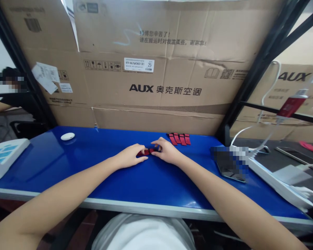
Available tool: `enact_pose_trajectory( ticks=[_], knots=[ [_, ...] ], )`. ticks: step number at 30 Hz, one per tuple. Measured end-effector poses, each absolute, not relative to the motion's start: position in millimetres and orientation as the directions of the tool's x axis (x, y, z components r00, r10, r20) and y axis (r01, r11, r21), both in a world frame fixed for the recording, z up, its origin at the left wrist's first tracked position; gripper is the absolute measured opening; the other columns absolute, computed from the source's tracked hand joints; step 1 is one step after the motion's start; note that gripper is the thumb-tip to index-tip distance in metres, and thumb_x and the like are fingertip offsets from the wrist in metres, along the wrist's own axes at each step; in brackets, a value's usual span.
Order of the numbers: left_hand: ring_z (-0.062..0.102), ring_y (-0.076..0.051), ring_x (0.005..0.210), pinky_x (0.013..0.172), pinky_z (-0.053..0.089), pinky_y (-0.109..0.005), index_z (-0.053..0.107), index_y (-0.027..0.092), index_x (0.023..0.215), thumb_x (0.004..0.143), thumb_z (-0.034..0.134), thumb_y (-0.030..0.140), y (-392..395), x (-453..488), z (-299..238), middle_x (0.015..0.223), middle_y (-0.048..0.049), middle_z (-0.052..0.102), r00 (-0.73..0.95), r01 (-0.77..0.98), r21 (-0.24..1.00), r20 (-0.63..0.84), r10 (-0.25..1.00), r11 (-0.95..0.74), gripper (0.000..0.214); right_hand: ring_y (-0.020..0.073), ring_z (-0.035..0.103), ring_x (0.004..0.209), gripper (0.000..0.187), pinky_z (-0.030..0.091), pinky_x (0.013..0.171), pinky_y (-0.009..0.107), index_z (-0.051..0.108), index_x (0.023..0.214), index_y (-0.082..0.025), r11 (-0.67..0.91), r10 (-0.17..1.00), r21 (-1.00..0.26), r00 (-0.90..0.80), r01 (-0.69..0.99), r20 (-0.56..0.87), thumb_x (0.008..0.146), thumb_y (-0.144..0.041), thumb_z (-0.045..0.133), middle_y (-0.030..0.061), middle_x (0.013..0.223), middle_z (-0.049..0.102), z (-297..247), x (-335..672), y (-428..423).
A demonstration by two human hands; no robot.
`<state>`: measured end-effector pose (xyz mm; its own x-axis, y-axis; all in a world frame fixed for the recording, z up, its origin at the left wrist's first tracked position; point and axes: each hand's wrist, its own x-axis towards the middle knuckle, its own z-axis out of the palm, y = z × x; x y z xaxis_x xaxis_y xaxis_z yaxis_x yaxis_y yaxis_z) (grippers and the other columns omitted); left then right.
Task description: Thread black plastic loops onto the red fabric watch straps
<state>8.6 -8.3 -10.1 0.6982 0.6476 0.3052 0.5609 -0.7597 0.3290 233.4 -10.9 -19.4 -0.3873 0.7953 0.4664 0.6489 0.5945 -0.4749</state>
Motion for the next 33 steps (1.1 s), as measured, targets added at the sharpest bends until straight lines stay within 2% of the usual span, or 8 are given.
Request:
enact_pose_trajectory(
  ticks=[6,12,17,19,23,26,29,33],
  knots=[
    [0.061,-0.023,0.092,0.082,0.047,-0.034,0.064,0.018,0.102,0.079,0.070,0.039,-4.0,21.0,-15.9,0.097,-0.0070,0.066,0.598,0.601,0.353,0.398,0.696,-0.717,0.032,0.0131,0.052,0.072,0.019,0.043,0.069,0.027,0.066,0.086,-0.018,0.606,0.794,-0.585,-0.452,0.539,0.406,0.069,-0.020,0.074,0.0013,0.083,0.054,-23.1,229.6,-7.2],
    [0.060,-0.021,0.091,0.083,0.048,-0.033,0.067,0.017,0.102,0.083,0.066,0.038,-4.0,16.6,-11.0,0.098,-0.0085,0.066,0.751,0.462,0.148,0.459,0.474,-0.875,0.028,0.0111,0.047,0.064,0.030,0.038,0.060,0.024,0.058,0.085,-0.018,0.448,0.843,-0.819,-0.474,0.359,0.254,0.063,-0.025,0.077,-0.0036,0.074,0.052,-20.8,234.8,-6.5],
    [0.061,-0.019,0.090,0.083,0.049,-0.031,0.066,0.017,0.106,0.082,0.067,0.033,-8.1,13.6,-7.9,0.100,-0.0079,0.067,0.729,0.342,0.148,0.581,0.361,-0.928,0.030,0.0132,0.053,0.073,0.018,0.040,0.068,0.026,0.055,0.074,-0.019,0.378,0.809,-0.914,-0.532,0.148,0.249,0.067,-0.027,0.070,-0.0026,0.078,0.054,-13.9,241.6,-9.9],
    [0.061,-0.018,0.090,0.083,0.049,-0.031,0.066,0.017,0.107,0.083,0.066,0.033,-9.6,14.5,-6.6,0.100,-0.0078,0.068,0.727,0.325,0.144,0.594,0.344,-0.935,0.029,0.0153,0.055,0.081,0.015,0.042,0.076,0.029,0.058,0.073,-0.019,0.391,0.807,-0.912,-0.522,0.125,0.275,0.070,-0.029,0.068,-0.0004,0.085,0.055,-10.5,240.2,-12.0],
    [0.061,-0.019,0.089,0.082,0.050,-0.031,0.066,0.017,0.102,0.082,0.066,0.030,-12.2,16.9,-3.5,0.097,-0.0079,0.068,0.726,0.330,0.103,0.608,0.321,-0.939,0.024,0.0183,0.052,0.095,0.020,0.041,0.082,0.031,0.057,0.063,-0.017,0.484,0.826,-0.829,-0.459,0.280,0.327,0.072,-0.032,0.067,0.0045,0.102,0.054,-5.7,231.7,-15.3],
    [0.061,-0.019,0.090,0.083,0.051,-0.032,0.066,0.016,0.103,0.082,0.065,0.028,-13.5,17.7,-1.7,0.098,-0.0082,0.068,0.735,0.335,0.069,0.605,0.307,-0.940,0.023,0.0187,0.050,0.097,0.026,0.038,0.088,0.035,0.051,0.056,-0.017,0.525,0.826,-0.770,-0.433,0.362,0.360,0.074,-0.030,0.064,0.0047,0.101,0.053,-3.8,227.1,-17.4],
    [0.061,-0.020,0.089,0.082,0.051,-0.032,0.067,0.017,0.099,0.083,0.063,0.026,-13.1,16.7,-1.0,0.097,-0.0079,0.068,0.748,0.348,0.051,0.587,0.310,-0.936,0.019,0.0187,0.047,0.098,0.019,0.034,0.094,0.037,0.057,0.061,-0.017,0.585,0.800,-0.695,-0.440,0.418,0.408,0.073,-0.029,0.066,0.0036,0.096,0.052,-0.8,227.8,-19.4],
    [0.062,-0.020,0.088,0.081,0.050,-0.032,0.067,0.017,0.100,0.081,0.065,0.027,-10.9,13.6,-0.9,0.096,-0.0075,0.069,0.736,0.365,0.075,0.587,0.337,-0.928,0.021,0.0151,0.049,0.084,0.021,0.036,0.083,0.033,0.053,0.058,-0.016,0.530,0.809,-0.803,-0.446,0.271,0.383,0.072,-0.025,0.067,0.0011,0.089,0.049,4.4,233.5,-21.1]
  ],
)
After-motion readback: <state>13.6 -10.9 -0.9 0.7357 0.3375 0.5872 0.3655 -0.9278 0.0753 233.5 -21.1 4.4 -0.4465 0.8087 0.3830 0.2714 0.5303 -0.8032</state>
